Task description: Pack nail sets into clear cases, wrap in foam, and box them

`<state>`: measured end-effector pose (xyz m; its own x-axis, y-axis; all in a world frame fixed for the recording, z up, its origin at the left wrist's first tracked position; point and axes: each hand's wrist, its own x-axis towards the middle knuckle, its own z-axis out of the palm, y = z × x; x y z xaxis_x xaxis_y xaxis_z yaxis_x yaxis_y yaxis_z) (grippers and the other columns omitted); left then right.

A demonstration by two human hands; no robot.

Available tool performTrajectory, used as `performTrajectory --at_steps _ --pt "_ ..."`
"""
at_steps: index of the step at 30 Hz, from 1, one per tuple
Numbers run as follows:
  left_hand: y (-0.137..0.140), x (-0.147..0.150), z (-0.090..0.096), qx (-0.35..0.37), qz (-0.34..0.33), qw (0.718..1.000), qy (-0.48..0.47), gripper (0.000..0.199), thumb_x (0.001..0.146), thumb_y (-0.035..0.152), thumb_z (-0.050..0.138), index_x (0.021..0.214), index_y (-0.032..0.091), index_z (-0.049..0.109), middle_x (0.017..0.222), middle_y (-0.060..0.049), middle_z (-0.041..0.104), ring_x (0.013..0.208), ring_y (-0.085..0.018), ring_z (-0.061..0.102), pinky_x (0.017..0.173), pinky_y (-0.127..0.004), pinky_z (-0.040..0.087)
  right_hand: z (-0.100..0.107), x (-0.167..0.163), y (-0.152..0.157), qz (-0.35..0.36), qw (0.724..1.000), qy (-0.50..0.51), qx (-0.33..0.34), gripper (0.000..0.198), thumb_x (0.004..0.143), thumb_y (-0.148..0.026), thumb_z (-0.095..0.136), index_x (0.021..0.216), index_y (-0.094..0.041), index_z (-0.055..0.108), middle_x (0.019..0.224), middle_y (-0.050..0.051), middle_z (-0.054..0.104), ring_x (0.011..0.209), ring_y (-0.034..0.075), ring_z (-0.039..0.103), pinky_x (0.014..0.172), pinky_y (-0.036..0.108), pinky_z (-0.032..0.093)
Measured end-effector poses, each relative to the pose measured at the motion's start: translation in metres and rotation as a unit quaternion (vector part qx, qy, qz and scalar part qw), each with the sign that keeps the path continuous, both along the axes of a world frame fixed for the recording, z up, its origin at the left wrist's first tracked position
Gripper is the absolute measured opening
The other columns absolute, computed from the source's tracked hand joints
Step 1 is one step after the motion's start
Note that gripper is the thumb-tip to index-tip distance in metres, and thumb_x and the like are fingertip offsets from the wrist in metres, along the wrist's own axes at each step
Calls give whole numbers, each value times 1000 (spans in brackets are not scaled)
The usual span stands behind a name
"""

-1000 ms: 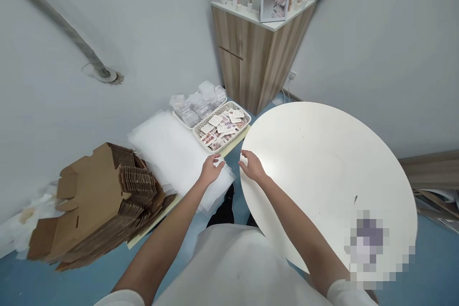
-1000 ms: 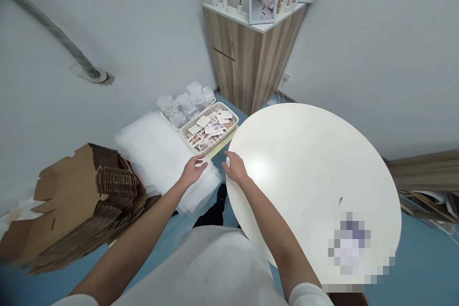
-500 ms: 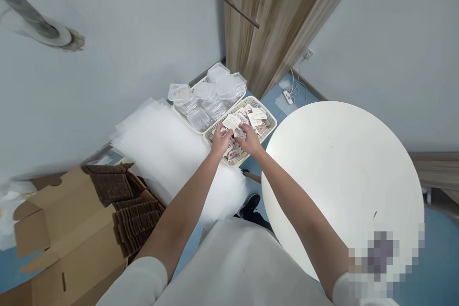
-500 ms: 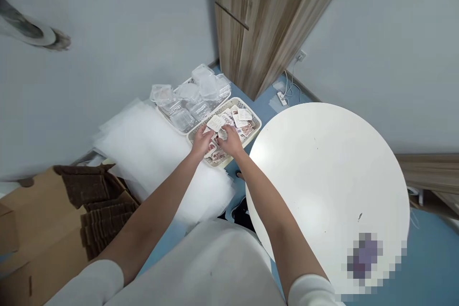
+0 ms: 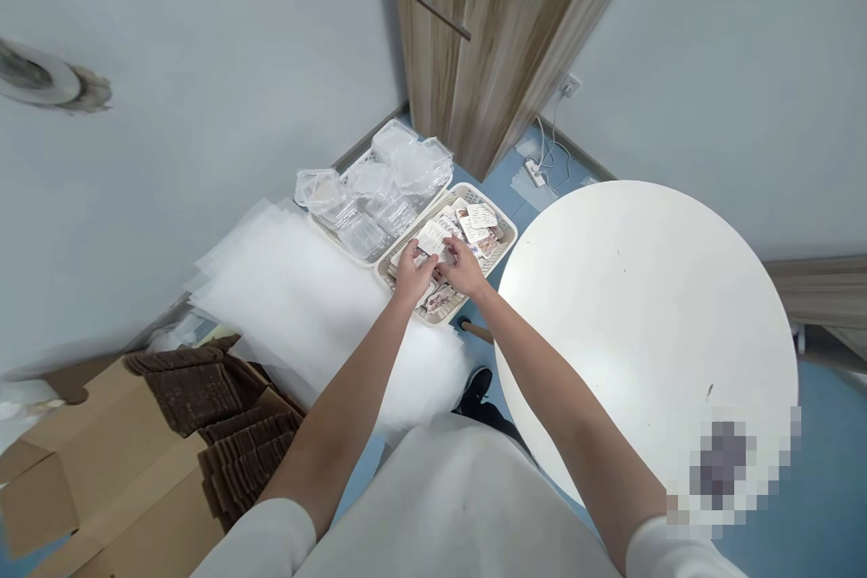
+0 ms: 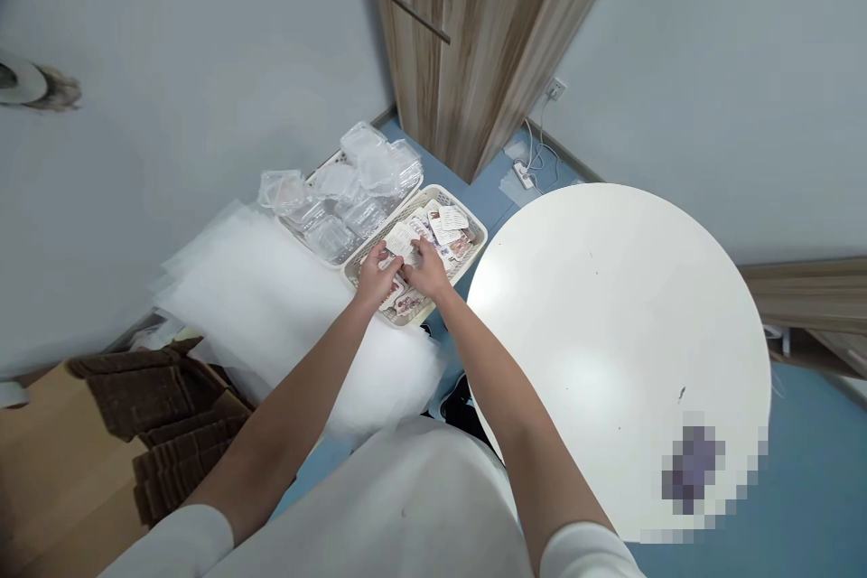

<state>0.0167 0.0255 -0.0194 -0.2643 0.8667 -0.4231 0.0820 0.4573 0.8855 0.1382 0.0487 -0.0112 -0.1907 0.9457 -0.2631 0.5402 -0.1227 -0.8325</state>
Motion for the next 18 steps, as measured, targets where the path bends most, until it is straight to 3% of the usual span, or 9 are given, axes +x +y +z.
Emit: performTrajectory --at_steps 5,9,13,18 --pt "-16 19 9 112 -42 991 64 64 66 21 61 125 19 37 119 -10 45 107 -20 47 78 -27 47 25 28 -30 -19 998 32 51 61 69 -18 48 127 -21 30 134 9 32 98 19 52 82 36 45" --pt "-40 49 19 186 -132 966 123 62 61 12 59 121 19 43 116 -9 46 99 -19 51 74 -27 49 42 69 -70 -56 992 13 114 57 72 -16 45 127 -22 32 128 10 38 93 18 54 83 36 44" --pt "-79 94 32 234 -235 934 136 51 68 8 50 118 20 47 108 -8 49 93 -16 53 72 -26 50 50 119 -126 -138 978 -25 156 51 74 -17 44 124 -22 36 123 11 40 94 18 52 83 37 44" --pt "-136 147 41 247 -326 904 125 34 77 15 45 109 21 55 97 -5 55 85 -14 54 73 -29 48 52 180 -212 -212 966 -33 142 45 78 -17 37 122 -22 40 110 9 50 91 17 52 80 36 45"
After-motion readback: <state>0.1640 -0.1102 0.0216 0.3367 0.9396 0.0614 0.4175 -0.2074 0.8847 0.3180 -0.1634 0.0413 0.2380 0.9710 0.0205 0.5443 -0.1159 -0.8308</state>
